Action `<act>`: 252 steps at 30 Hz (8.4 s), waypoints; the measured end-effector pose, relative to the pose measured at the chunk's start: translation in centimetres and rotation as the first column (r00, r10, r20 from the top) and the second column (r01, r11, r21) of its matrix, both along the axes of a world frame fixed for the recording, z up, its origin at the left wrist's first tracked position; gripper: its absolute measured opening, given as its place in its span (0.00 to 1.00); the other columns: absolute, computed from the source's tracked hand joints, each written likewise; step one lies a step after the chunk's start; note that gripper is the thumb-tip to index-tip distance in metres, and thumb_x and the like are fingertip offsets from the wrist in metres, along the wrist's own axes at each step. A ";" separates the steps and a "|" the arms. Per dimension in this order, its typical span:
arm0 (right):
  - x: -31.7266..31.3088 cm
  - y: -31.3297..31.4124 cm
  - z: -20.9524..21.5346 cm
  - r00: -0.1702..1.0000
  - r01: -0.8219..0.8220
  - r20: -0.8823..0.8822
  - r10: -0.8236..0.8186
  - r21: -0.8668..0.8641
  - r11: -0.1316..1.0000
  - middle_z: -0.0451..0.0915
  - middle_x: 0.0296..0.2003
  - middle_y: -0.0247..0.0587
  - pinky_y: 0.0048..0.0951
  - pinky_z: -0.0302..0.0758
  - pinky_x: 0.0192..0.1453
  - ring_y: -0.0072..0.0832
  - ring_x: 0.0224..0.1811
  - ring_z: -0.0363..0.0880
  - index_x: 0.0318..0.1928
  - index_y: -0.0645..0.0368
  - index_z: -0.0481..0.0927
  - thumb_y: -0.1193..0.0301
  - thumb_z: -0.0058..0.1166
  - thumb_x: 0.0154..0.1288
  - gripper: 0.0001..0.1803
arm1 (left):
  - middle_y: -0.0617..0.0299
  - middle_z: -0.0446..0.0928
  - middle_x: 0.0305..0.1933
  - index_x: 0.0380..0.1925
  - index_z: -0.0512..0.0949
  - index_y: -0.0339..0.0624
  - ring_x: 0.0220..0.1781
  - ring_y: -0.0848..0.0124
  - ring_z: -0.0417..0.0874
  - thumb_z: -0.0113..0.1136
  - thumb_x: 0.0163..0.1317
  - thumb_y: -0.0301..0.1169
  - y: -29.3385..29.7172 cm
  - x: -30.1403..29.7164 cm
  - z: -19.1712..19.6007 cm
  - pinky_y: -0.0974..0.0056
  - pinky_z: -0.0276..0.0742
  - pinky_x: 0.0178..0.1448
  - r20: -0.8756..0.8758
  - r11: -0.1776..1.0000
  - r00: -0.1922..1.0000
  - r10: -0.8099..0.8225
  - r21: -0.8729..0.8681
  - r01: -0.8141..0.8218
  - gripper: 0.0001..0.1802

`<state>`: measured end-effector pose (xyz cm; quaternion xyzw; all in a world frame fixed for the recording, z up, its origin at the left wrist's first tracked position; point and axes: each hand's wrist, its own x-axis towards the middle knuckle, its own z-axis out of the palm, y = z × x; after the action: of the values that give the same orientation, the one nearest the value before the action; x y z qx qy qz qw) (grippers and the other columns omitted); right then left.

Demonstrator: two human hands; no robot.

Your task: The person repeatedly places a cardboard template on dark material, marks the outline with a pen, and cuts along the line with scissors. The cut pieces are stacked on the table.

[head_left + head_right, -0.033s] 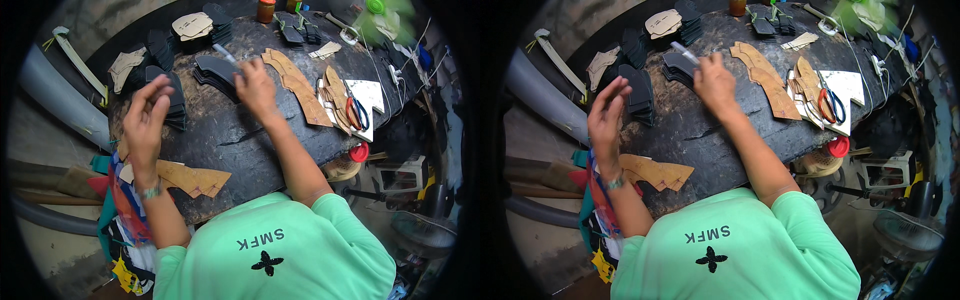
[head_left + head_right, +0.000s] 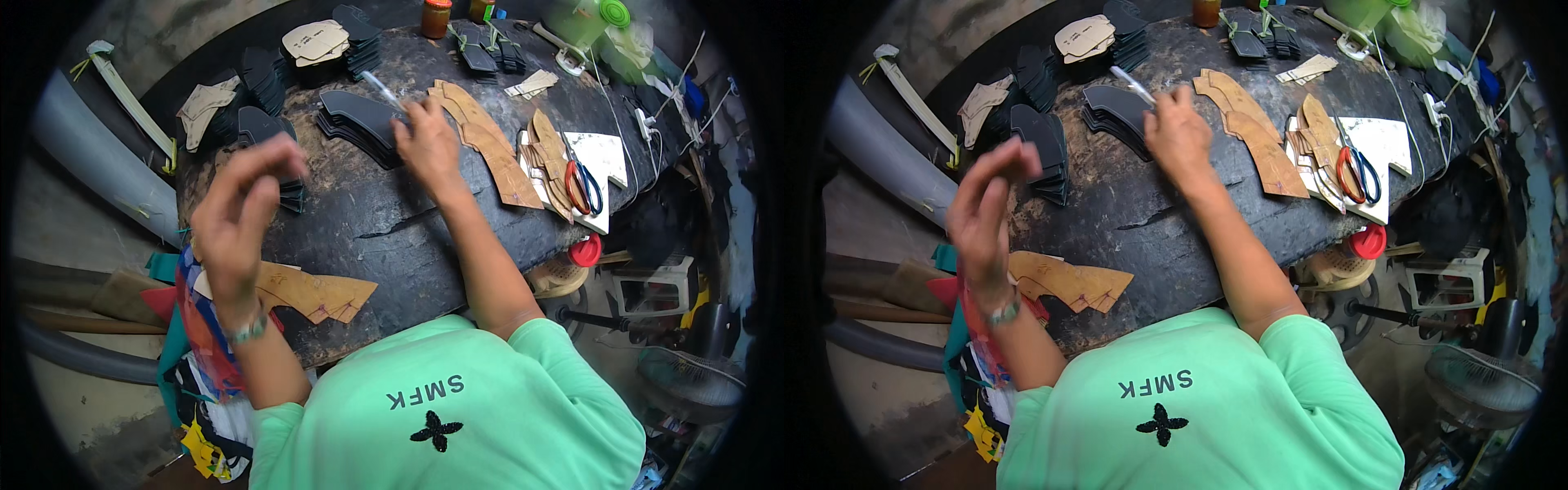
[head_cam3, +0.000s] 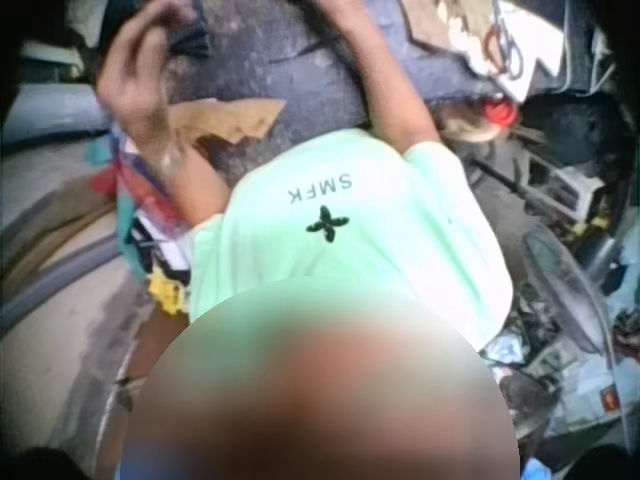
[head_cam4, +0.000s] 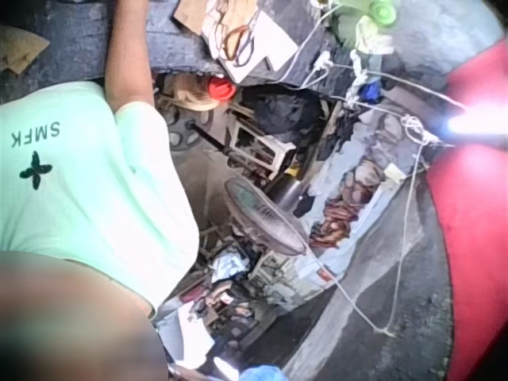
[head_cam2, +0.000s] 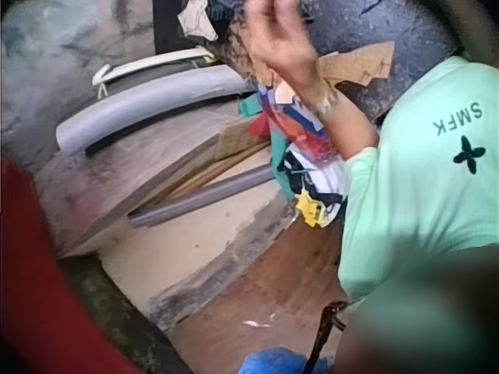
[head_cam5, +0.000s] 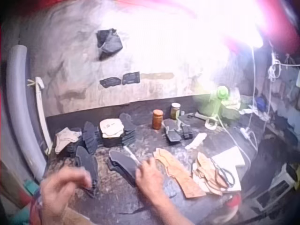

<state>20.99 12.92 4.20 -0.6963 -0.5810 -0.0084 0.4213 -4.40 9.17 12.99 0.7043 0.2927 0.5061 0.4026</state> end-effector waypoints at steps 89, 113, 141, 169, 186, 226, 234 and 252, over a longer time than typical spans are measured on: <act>5.5 -13.6 -0.7 0.744 -0.468 -0.625 0.236 -0.235 0.852 0.82 0.40 0.35 0.23 0.74 0.52 0.19 0.45 0.77 0.59 0.63 0.77 0.80 0.61 0.64 0.22 | 0.09 0.47 0.67 0.51 0.69 0.13 0.78 0.30 0.41 0.60 0.63 0.47 -13.2 -10.1 7.2 0.36 0.24 0.82 0.711 0.717 0.702 0.042 0.468 -0.517 0.37; 4.7 -12.4 -1.7 0.871 -0.451 -0.404 0.281 -0.426 0.785 0.85 0.48 0.51 0.36 0.77 0.52 0.41 0.47 0.85 0.64 0.50 0.77 0.70 0.63 0.65 0.26 | 0.49 0.80 0.57 0.58 0.76 0.33 0.61 0.63 0.80 0.51 0.65 0.23 -8.6 -0.1 6.3 0.62 0.73 0.64 -0.050 0.517 0.520 -0.853 -0.228 0.825 0.21; 3.4 -11.3 0.6 0.888 -0.401 -0.026 0.460 -0.533 0.745 0.80 0.41 0.42 0.44 0.76 0.46 0.46 0.44 0.81 0.50 0.52 0.78 0.66 0.61 0.64 0.15 | 0.54 0.78 0.63 0.59 0.78 0.39 0.66 0.57 0.74 0.71 0.51 0.21 -3.1 1.8 -12.3 0.57 0.70 0.69 -0.506 0.988 0.849 0.152 0.070 -0.135 0.30; 0.4 -9.3 0.0 0.837 -0.532 -0.183 0.515 -0.487 0.693 0.84 0.43 0.46 0.45 0.76 0.49 0.49 0.47 0.82 0.51 0.57 0.81 0.67 0.62 0.62 0.17 | 0.55 0.79 0.57 0.52 0.82 0.38 0.60 0.57 0.75 0.60 0.64 0.27 -3.4 -0.4 -12.5 0.55 0.68 0.63 -0.621 0.935 0.700 0.354 0.244 -0.257 0.17; 0.5 -13.9 4.1 0.470 -0.404 -0.796 0.382 0.191 0.895 0.68 0.20 0.35 0.17 0.58 0.18 0.15 0.16 0.63 0.32 0.61 0.75 0.70 0.50 0.73 0.10 | 0.48 0.75 0.61 0.51 0.79 0.38 0.61 0.52 0.76 0.60 0.55 0.21 -5.6 3.2 -11.1 0.51 0.72 0.62 -0.754 0.929 0.551 0.359 0.345 -0.133 0.20; 1.0 -12.9 -3.3 0.614 -0.493 -0.678 0.404 0.071 0.867 0.81 0.31 0.41 0.26 0.76 0.40 0.26 0.33 0.82 0.38 0.69 0.81 0.75 0.55 0.71 0.08 | 0.38 0.49 0.79 0.68 0.71 0.75 0.79 0.43 0.54 0.50 0.62 0.14 -8.1 4.1 -11.4 0.42 0.54 0.76 -0.879 0.966 0.410 0.242 0.256 -0.023 0.40; 0.7 -12.9 -3.9 0.728 -0.616 -0.355 0.586 0.038 0.787 0.80 0.32 0.46 0.34 0.75 0.36 0.40 0.30 0.80 0.33 0.67 0.77 0.78 0.57 0.67 0.05 | 0.36 0.50 0.78 0.68 0.71 0.75 0.79 0.43 0.54 0.50 0.63 0.15 -8.0 4.2 -10.9 0.43 0.52 0.77 -0.892 0.974 0.399 0.212 0.226 -0.014 0.39; -0.6 -12.4 -2.9 0.920 -0.383 -0.016 0.391 -0.230 0.895 0.73 0.44 0.50 0.44 0.67 0.54 0.46 0.50 0.70 0.52 0.64 0.75 0.66 0.70 0.55 0.27 | 0.48 0.78 0.58 0.48 0.83 0.42 0.62 0.53 0.78 0.56 0.57 0.18 -2.0 4.6 -7.9 0.52 0.74 0.62 -0.858 0.992 0.498 0.126 0.119 -0.046 0.19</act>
<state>20.43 0.49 1.31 -0.6104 -0.7113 0.1315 0.3227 0.23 7.15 5.09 0.8629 0.4684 0.1181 0.1486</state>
